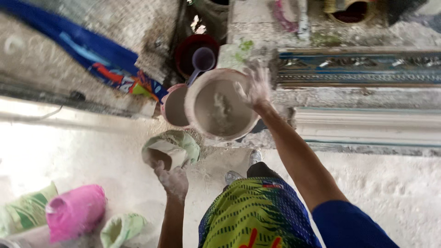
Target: The person applies white plaster paste by hand along an ornate decorative molding, then scoops plaster powder from a sack into a plastic basin, pours water into the basin using a plastic pitcher, and mixes the plaster by hand in the basin.
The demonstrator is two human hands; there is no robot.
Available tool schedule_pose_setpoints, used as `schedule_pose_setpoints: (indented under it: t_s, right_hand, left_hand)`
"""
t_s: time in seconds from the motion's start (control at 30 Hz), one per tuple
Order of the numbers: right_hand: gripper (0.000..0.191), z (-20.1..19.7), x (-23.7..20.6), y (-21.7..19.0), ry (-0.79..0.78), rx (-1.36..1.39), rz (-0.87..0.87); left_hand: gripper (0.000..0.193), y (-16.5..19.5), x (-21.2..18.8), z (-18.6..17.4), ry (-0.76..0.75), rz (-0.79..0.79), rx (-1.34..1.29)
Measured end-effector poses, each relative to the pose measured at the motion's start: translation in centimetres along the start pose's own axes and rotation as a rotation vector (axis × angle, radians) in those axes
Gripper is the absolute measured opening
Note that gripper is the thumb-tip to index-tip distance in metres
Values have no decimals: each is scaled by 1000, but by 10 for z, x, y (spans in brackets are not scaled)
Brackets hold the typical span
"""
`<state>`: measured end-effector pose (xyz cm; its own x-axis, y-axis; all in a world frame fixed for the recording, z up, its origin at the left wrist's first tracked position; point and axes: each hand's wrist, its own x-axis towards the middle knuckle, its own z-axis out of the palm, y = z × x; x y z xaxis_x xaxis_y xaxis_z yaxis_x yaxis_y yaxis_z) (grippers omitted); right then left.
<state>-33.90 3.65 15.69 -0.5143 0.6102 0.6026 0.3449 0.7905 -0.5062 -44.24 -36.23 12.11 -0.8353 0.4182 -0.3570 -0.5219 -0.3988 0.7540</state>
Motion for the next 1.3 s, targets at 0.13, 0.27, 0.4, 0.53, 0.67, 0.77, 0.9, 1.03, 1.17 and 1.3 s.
schedule_pose_setpoints:
  t_s: [0.13,0.27,0.4,0.53,0.67,0.77,0.9,1.03,1.17,1.3]
  right_hand:
    - [57,10,9,15,-17,20,-61]
    - [58,15,12,23,65,64,-81]
    - [58,24,11,27,-21,0,-47]
    - [61,31,8,29,19,120,-122]
    - [73,38,10,28,17,-61,-167]
    - [64,43,15,28,-23,-21,-69]
    - [76,46,21,32,4,20,-130]
    - [61,46,20,38,17,-93,-129]
    - [59,41,15,36,18,-150,-133]
    - [57,30,18,25,-31,-207,-64]
  left_hand:
    - [76,-2,3,32,106,-70,-51]
    - [76,-9,9,45,61,-23,-25]
    - [77,-16,22,43,106,-27,-67]
    - [86,-24,26,40,133,103,29]
    - [93,-25,23,48,153,120,64]
    - [94,-18,23,58,225,51,110]
    - [91,-7,25,63,225,28,95]
    - [93,4,28,47,86,81,89]
    - [91,12,33,26,116,-6,81]
    - [91,19,37,12,145,-24,43]
